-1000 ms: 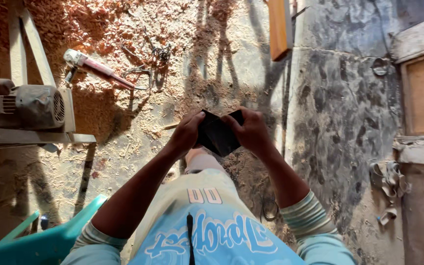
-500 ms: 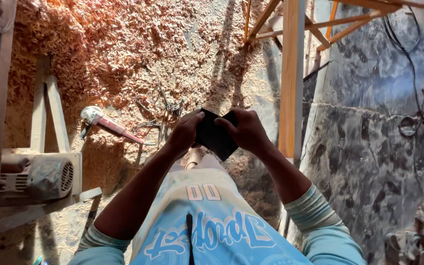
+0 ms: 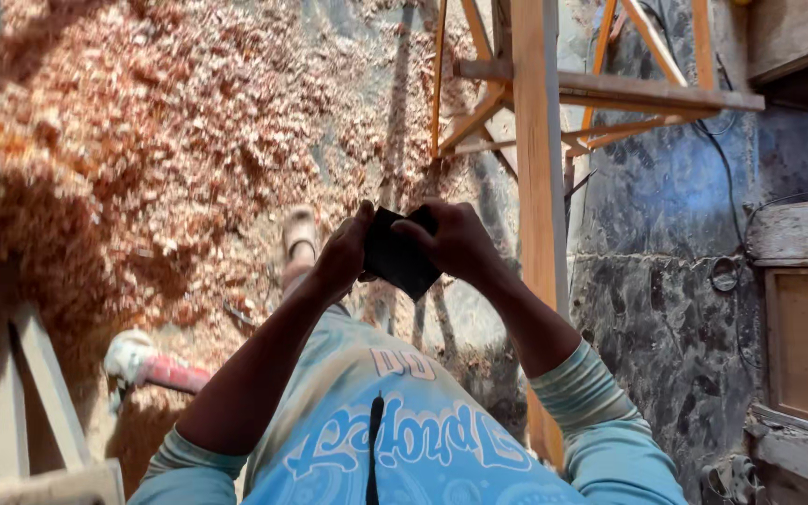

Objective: The person sands a wooden door using sandpaper, smoothing the surface and edges. They move around the workshop, handling the door and sandpaper, and occasionally inspect the surface.

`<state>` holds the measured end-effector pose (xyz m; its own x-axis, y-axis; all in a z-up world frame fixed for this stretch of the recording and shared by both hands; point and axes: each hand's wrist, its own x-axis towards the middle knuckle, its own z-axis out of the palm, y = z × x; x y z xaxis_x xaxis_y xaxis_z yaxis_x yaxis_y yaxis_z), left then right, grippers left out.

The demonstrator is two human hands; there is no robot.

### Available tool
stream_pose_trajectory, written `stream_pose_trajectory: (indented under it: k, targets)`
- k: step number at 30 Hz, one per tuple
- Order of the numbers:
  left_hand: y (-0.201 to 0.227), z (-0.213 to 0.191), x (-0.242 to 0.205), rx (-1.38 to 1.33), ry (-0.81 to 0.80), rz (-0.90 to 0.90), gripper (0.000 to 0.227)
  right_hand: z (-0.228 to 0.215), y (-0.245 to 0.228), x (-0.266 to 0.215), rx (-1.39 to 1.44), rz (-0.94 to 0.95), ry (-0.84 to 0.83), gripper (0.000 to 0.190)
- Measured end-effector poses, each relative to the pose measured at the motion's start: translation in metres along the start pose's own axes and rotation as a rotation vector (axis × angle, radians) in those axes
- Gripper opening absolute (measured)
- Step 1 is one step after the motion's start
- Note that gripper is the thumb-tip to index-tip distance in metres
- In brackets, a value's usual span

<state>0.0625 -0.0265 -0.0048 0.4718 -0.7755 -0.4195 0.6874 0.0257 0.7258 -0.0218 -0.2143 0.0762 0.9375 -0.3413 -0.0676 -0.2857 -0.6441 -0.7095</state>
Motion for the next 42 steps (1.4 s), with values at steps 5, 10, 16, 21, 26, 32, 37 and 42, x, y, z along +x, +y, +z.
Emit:
stream_pose_trajectory:
  k: [5, 10, 16, 21, 26, 32, 37, 42]
  targets:
    - [0.117, -0.043, 0.105, -0.008, -0.164, 0.045, 0.058, -0.016, -0.021, 0.148, 0.042, 0.126, 0.070, 0.030]
    - [0.215, -0.065, 0.167, -0.007, -0.085, 0.039, 0.042, -0.041, -0.035, 0.260, 0.044, 0.043, 0.108, 0.027]
    - [0.289, -0.128, 0.280, 0.060, 0.152, 0.212, 0.025, -0.044, 0.003, 0.383, -0.189, -0.210, -0.221, 0.037]
    - [0.364, -0.190, 0.396, -0.258, 0.078, 0.309, 0.028, -0.098, 0.071, 0.556, 0.719, 0.027, 0.233, 0.033]
    - [0.433, -0.201, 0.499, -0.695, -0.255, 0.393, 0.042, -0.082, 0.083, 0.722, 1.341, 0.132, 0.242, 0.027]
    - [0.499, -0.169, 0.627, -0.999, -0.611, 0.112, 0.031, -0.070, 0.051, 0.874, 1.212, -0.134, 0.374, 0.022]
    - [0.566, -0.170, 0.713, -0.747, -0.481, -0.012, 0.035, -0.084, 0.031, 0.978, 1.005, -0.150, 0.394, 0.035]
    - [0.656, -0.210, 0.801, -0.697, -0.448, 0.007, 0.047, -0.085, 0.000, 1.092, 0.959, -0.075, 0.425, 0.031]
